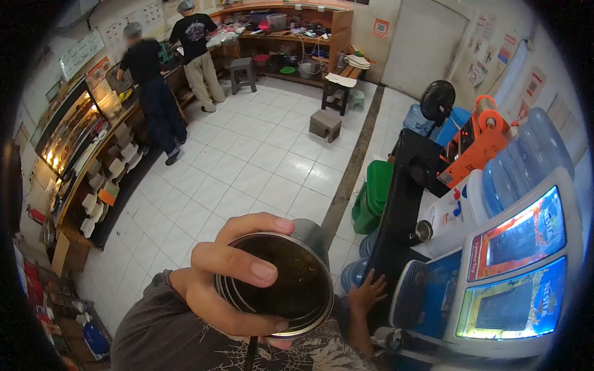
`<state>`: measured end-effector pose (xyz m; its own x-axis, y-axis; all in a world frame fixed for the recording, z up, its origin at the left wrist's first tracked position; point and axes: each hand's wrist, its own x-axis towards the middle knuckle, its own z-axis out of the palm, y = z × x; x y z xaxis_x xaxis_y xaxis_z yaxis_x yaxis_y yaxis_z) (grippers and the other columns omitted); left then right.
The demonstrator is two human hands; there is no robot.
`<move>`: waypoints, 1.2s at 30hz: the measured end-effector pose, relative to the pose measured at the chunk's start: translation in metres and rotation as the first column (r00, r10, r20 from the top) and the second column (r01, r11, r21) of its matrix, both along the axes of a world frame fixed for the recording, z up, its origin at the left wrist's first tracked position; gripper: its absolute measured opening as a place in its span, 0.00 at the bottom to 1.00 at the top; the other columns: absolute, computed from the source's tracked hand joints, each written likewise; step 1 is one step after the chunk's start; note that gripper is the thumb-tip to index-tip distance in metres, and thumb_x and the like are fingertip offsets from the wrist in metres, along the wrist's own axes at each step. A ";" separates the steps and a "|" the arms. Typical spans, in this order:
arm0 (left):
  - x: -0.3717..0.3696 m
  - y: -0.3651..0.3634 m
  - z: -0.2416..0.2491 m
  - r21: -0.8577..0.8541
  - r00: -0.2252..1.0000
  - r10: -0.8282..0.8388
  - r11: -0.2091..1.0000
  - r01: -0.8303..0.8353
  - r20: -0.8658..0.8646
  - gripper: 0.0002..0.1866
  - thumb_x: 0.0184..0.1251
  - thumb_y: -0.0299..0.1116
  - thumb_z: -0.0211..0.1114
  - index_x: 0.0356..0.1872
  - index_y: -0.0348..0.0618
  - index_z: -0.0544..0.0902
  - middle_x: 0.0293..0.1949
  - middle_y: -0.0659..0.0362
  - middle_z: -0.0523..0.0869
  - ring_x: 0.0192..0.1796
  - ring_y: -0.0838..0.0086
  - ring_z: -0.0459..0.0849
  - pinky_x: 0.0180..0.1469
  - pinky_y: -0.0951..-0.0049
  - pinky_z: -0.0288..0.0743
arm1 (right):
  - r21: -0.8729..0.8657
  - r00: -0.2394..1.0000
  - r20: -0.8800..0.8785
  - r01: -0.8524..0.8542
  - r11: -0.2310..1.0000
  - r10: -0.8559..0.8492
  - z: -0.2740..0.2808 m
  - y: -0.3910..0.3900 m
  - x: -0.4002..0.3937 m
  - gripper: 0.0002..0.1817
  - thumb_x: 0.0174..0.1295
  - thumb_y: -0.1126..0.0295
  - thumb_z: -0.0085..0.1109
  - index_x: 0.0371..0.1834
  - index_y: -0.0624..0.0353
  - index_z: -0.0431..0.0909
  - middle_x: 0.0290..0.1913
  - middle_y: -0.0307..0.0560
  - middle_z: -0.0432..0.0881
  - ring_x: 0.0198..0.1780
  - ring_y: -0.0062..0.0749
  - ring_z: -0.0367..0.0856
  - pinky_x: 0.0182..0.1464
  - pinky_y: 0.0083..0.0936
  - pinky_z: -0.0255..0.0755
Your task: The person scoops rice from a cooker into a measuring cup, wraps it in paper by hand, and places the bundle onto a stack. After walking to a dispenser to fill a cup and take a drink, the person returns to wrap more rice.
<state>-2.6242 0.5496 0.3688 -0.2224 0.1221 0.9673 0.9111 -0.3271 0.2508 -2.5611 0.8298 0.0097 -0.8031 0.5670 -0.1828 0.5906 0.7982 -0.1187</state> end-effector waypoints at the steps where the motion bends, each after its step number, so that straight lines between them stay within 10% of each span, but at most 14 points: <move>1: -0.001 0.004 -0.001 -0.001 1.000 -0.013 1.000 0.013 0.005 0.13 0.43 0.24 0.82 0.31 0.43 0.87 0.60 0.43 0.76 0.65 0.33 0.72 0.63 0.43 0.77 | -0.002 1.000 -0.011 -0.004 1.000 0.004 0.000 0.002 0.001 0.51 0.59 0.54 0.70 0.83 0.46 0.50 0.82 0.64 0.44 0.81 0.62 0.45 0.75 0.73 0.41; 36: -0.014 0.045 0.002 -0.126 0.992 -0.122 0.984 0.126 0.043 0.12 0.45 0.27 0.83 0.29 0.46 0.87 0.59 0.46 0.76 0.67 0.32 0.69 0.63 0.44 0.80 | -0.042 0.999 -0.038 0.028 0.999 -0.029 0.002 0.009 0.002 0.48 0.59 0.53 0.68 0.82 0.43 0.54 0.82 0.60 0.47 0.82 0.59 0.45 0.75 0.71 0.42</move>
